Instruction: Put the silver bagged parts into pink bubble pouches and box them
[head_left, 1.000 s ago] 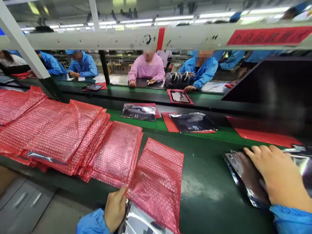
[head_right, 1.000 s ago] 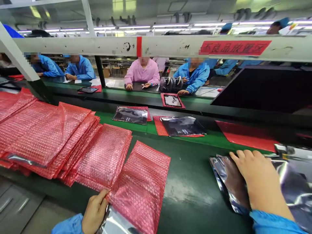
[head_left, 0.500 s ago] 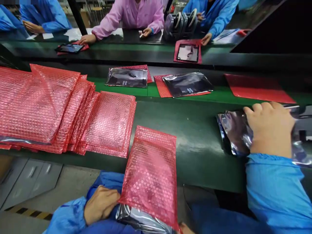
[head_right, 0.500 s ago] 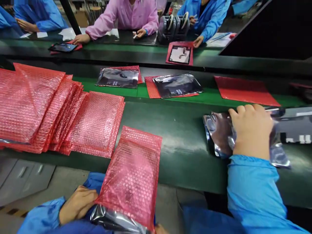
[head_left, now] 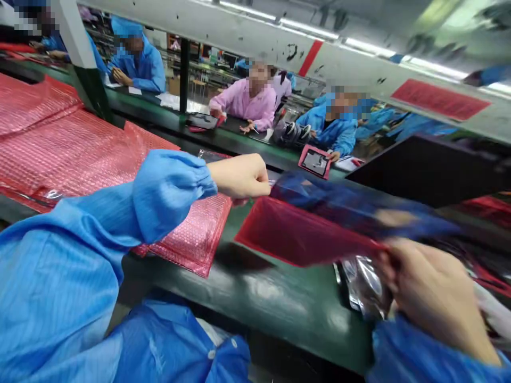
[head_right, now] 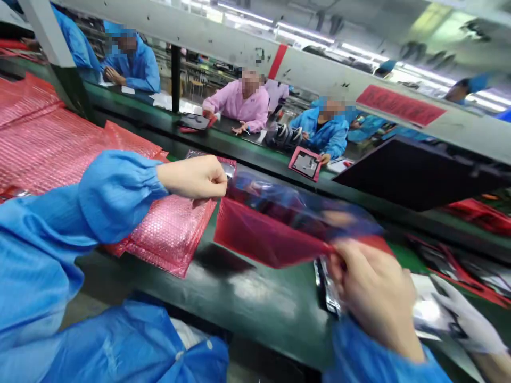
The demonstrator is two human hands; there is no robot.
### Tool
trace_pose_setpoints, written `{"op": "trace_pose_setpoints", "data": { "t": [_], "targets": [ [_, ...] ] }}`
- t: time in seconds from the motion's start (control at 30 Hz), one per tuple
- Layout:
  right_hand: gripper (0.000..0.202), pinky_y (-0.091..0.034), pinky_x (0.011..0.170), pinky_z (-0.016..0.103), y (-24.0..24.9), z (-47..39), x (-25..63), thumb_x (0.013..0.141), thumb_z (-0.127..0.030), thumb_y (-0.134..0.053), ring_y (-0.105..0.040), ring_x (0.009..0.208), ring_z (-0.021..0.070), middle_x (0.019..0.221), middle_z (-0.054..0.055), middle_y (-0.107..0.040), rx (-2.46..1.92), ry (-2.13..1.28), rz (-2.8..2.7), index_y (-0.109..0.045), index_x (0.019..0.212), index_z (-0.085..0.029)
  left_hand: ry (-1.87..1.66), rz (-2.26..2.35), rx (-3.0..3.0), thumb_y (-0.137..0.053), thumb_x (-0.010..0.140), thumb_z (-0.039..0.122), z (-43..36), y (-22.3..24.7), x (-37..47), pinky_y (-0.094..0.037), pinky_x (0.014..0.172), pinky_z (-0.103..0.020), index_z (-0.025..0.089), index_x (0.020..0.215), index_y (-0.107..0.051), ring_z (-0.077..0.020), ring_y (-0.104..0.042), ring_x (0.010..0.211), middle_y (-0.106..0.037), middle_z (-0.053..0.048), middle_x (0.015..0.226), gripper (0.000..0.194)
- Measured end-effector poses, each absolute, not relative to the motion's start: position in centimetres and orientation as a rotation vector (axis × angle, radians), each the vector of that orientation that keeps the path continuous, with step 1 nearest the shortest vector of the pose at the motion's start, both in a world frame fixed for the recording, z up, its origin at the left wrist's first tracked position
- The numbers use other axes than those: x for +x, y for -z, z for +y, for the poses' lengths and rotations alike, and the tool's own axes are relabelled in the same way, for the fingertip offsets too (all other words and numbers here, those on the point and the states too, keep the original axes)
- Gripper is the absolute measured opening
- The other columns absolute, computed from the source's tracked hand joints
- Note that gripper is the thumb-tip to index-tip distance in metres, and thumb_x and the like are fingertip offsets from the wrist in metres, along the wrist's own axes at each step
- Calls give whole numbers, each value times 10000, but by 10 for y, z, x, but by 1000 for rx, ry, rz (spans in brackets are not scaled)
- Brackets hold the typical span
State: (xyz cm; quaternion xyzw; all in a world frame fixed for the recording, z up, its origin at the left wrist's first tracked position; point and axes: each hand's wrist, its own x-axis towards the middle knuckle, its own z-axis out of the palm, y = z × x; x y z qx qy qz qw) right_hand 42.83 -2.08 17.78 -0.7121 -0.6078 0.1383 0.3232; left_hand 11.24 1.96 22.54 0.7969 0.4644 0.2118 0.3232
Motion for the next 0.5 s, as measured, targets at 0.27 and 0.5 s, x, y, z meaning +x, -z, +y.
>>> {"op": "trace_pose_setpoints", "data": {
  "t": [0.27, 0.5],
  "targets": [
    [224, -300, 491, 211, -240, 43, 321, 784, -181, -499, -430, 475, 67, 530, 9, -512, -1340, -893, -1432, -487, 562, -151, -892, 1656, 1868, -395, 830, 136, 72, -258, 68, -454, 700, -291, 7, 719, -605, -126, -603, 639, -567, -42, 611, 270],
    [285, -309, 508, 222, -157, 19, 276, 856, -263, -431, -413, 511, 98, 545, -3, -486, -848, -380, -2196, -512, 599, -171, -1010, 2319, 2042, -466, 810, 243, -28, -199, 12, -373, 634, -268, 117, 631, -589, -134, -524, 593, -545, -28, 573, 252]
  ]
}}
